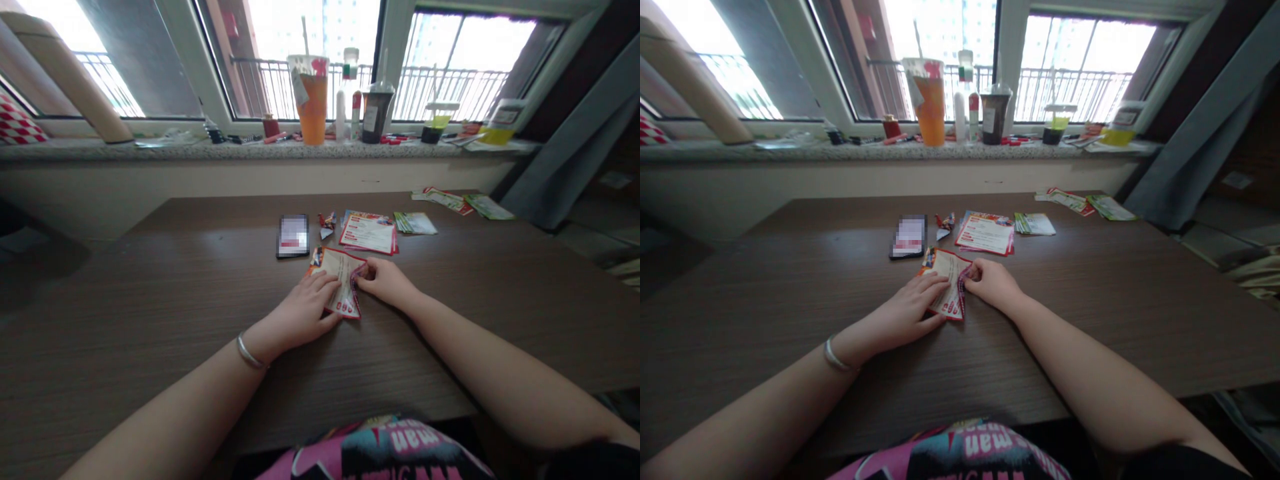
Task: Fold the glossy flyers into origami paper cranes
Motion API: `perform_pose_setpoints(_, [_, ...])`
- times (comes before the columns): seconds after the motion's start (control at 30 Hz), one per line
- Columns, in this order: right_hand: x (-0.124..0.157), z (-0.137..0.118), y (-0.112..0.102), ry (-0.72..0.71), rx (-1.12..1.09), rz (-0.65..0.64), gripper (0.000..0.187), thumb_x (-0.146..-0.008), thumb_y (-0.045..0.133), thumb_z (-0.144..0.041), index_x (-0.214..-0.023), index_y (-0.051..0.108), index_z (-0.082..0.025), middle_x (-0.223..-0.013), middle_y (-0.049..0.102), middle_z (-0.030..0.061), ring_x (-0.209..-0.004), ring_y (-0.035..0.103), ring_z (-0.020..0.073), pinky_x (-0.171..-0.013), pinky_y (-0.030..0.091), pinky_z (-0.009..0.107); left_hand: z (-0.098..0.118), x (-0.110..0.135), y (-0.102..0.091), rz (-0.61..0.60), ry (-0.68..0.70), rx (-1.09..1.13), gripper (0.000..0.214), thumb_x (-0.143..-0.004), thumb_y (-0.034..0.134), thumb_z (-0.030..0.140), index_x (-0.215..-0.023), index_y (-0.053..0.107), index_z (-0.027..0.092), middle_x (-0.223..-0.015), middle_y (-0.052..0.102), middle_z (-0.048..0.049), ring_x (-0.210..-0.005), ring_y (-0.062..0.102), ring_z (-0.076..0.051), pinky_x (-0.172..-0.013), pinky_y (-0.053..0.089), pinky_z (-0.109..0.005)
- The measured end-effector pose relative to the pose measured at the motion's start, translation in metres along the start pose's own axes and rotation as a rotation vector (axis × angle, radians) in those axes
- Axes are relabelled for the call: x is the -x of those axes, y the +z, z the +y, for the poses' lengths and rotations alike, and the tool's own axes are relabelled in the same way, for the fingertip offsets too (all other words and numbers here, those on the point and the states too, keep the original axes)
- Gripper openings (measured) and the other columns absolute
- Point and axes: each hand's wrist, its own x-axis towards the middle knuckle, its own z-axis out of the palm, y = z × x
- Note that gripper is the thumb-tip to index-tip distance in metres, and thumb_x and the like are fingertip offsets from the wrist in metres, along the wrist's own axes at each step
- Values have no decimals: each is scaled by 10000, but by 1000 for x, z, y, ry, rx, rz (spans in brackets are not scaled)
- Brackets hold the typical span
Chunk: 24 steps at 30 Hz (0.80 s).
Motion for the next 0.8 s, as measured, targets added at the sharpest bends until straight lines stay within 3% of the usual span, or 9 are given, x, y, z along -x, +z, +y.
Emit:
perform_pose_setpoints(0.27, [-4,1,-1,1,-263,40,131,-758,612,-282,-820,592,-168,-768,652,13,-657,560,133,-642,446,272,4,3,-4,-37,-92,43,960,-722,704,507,-1469,227,139,-1534,260,-178,-1421,244,-316,-1152,274,-448])
perform_pose_setpoints(0.53, [-5,-4,-1,66,-540,-26,257,-695,694,-393,-755,568,-176,-600,595,-35,-530,516,105,-530,390,239,3,2,-1,185,-8,33,992,-719,697,308,-1495,91,185,-1533,213,-181,-1437,185,-324,-1168,240,-500])
perform_pose_setpoints(0.8, [-2,-13,-1,170,-747,-27,350,-646,737,-465,-752,565,-180,-680,648,-2,-567,569,113,-537,405,240,11,5,-6,238,48,-27,893,-730,595,196,-1491,128,196,-1534,224,-167,-1427,211,-332,-1162,233,-524])
